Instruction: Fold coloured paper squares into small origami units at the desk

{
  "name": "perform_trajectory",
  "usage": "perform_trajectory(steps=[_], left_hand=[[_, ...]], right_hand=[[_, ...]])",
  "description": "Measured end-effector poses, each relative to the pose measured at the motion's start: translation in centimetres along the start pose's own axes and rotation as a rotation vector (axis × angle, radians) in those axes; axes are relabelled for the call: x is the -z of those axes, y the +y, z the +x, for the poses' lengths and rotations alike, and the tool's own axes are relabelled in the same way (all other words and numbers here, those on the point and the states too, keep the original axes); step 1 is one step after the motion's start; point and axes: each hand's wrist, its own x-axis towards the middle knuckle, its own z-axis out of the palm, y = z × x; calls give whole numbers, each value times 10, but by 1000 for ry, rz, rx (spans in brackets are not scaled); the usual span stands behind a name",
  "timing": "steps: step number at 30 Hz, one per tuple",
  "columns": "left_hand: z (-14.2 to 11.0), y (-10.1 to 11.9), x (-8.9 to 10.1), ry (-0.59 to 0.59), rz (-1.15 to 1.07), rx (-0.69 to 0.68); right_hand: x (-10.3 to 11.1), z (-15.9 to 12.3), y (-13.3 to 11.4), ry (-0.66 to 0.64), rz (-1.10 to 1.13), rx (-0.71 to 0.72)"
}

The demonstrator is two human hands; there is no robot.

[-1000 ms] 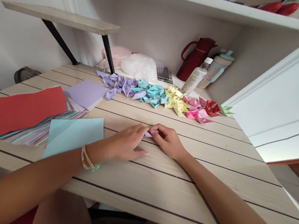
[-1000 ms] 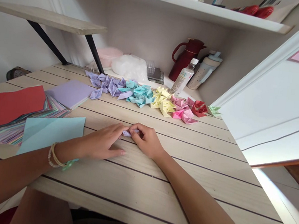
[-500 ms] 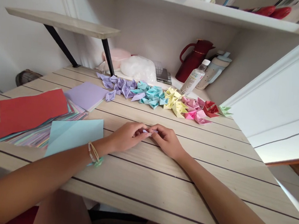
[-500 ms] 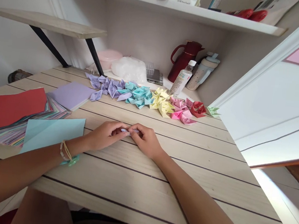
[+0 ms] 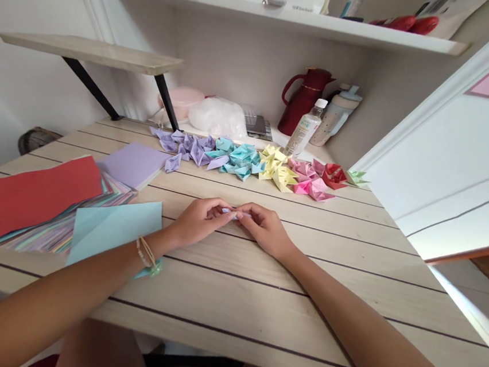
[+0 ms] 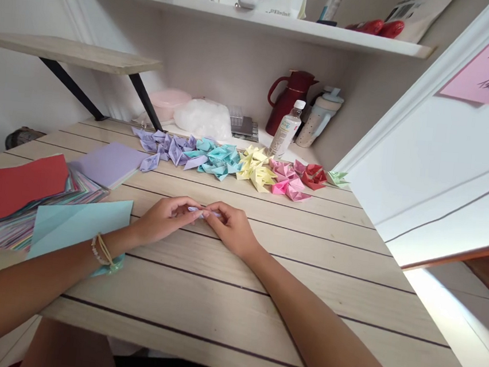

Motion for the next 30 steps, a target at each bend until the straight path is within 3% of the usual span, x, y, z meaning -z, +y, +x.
perform_trajectory(steps=[30], left_hand=[[1, -3, -2, -27, 0, -15]], right_hand=[[-1, 0, 0, 23, -48, 14]])
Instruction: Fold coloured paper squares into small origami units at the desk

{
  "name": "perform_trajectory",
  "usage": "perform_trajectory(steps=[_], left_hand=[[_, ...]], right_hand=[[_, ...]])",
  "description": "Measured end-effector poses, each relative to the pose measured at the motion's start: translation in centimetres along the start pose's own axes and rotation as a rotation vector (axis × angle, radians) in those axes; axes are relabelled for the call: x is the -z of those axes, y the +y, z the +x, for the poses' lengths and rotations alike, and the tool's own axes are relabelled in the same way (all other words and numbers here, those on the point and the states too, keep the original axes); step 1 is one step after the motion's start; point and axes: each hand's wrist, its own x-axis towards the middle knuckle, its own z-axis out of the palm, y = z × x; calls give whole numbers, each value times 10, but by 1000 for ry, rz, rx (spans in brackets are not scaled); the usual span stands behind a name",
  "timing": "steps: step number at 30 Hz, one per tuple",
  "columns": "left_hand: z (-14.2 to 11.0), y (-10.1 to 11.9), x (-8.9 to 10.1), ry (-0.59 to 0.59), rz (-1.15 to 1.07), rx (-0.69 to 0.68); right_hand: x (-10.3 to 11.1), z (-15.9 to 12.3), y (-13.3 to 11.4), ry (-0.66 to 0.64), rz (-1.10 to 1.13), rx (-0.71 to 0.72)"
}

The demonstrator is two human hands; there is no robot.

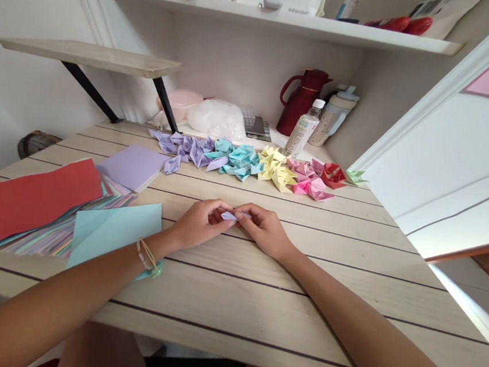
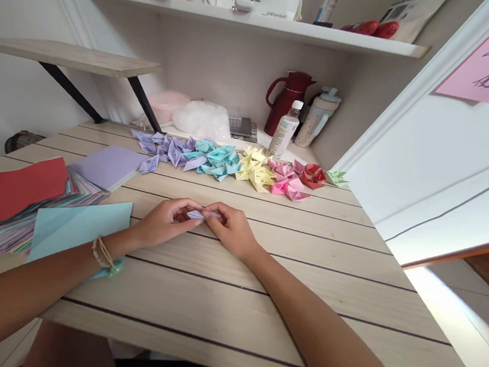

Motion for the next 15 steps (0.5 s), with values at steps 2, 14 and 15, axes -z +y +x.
perform_trajectory(steps=[2, 14, 15], left_hand=[[0, 0, 0, 4, 17, -3], [0, -1, 2, -68, 150, -72], [1, -2, 4, -83, 178, -97]], right_hand=[[0, 0, 0, -6, -6, 3], [1, -1, -3, -36, -42, 20], [1, -1, -3, -36, -47, 22]])
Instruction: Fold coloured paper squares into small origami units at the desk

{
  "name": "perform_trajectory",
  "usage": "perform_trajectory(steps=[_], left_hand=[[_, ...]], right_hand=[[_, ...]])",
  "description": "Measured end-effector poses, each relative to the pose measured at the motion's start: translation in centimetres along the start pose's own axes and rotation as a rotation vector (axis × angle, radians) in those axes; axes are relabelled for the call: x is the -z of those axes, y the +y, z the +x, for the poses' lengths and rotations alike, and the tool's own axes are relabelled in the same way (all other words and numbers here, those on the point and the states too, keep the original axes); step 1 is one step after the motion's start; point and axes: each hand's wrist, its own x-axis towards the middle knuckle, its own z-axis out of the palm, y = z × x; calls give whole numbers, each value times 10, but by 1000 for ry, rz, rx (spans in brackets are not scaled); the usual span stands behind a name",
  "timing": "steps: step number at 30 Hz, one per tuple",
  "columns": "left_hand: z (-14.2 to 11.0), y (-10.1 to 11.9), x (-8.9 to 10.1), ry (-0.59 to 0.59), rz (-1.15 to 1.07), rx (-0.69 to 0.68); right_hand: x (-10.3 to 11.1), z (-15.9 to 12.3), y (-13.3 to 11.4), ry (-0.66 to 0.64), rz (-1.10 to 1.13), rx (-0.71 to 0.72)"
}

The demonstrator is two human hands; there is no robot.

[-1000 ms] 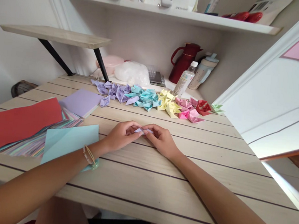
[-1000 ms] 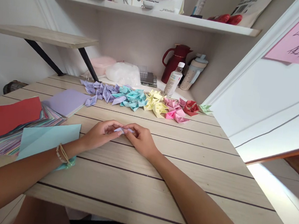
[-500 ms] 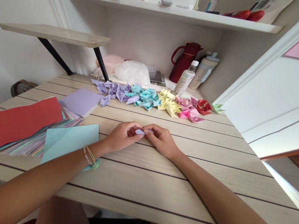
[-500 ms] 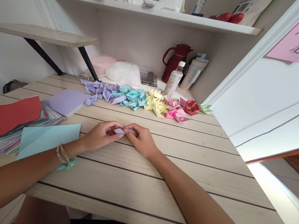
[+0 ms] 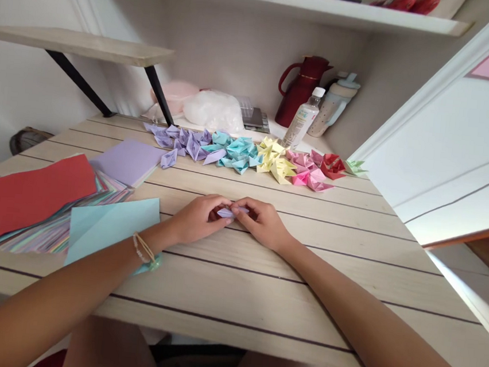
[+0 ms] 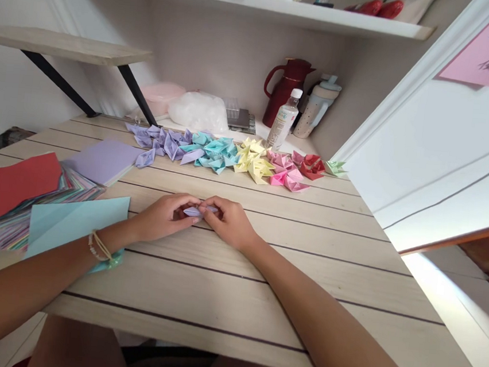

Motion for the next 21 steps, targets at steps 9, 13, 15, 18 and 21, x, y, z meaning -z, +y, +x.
perform_trajectory(steps=[9, 13, 15, 18, 21], left_hand=[[4, -2, 5, -61, 26, -7], [5, -6, 3, -35, -95, 45], [6, -10, 3, -12, -174, 69], [6, -15, 3, 20, -237, 88], [6, -15, 4, 61, -246, 72]], right_hand=[[1, 1, 1, 5, 11, 19], [2, 1, 0, -1, 56, 6], [3, 1, 0, -8, 82, -6], [3, 1, 1, -6, 136, -34], [4, 2, 1, -6, 193, -56]])
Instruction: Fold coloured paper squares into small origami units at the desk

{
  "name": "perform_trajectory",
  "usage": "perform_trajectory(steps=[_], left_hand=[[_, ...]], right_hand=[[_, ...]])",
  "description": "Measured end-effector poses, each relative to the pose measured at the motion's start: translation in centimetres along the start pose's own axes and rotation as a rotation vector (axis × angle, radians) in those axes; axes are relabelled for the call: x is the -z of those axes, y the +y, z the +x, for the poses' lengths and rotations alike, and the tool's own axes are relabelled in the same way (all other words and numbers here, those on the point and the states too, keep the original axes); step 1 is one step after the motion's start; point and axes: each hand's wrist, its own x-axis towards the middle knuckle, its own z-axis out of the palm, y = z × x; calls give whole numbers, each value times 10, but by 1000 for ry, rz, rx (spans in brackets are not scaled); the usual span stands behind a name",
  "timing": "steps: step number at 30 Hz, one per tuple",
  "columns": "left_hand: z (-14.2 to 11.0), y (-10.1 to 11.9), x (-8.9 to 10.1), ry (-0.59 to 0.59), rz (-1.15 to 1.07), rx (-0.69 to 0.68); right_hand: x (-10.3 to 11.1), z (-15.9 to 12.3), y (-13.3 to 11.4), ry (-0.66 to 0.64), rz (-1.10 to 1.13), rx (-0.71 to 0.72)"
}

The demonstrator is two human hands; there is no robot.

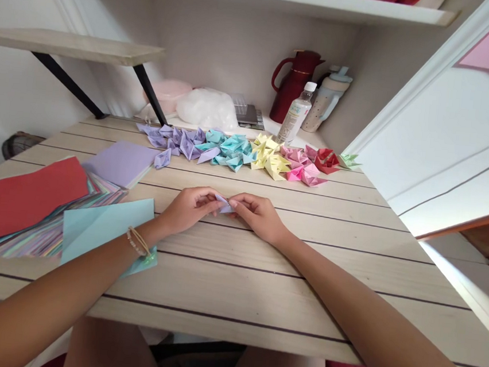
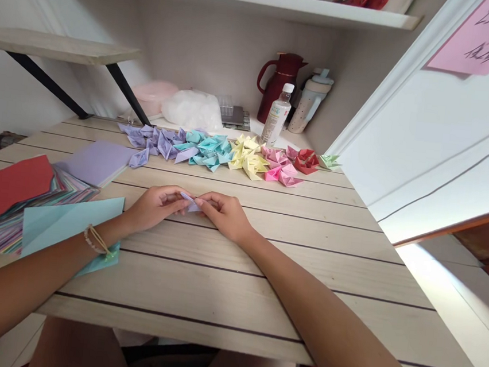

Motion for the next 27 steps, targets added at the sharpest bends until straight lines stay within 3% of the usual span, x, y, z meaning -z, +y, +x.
perform_trajectory(steps=[15, 27], left_hand=[[0, 2, 0, -10, -27, -8], [1, 3, -1, -82, -111, 36]], right_hand=[[-1, 1, 1, -86, 199, -1], [-1, 0, 7, -35, -23, 22]])
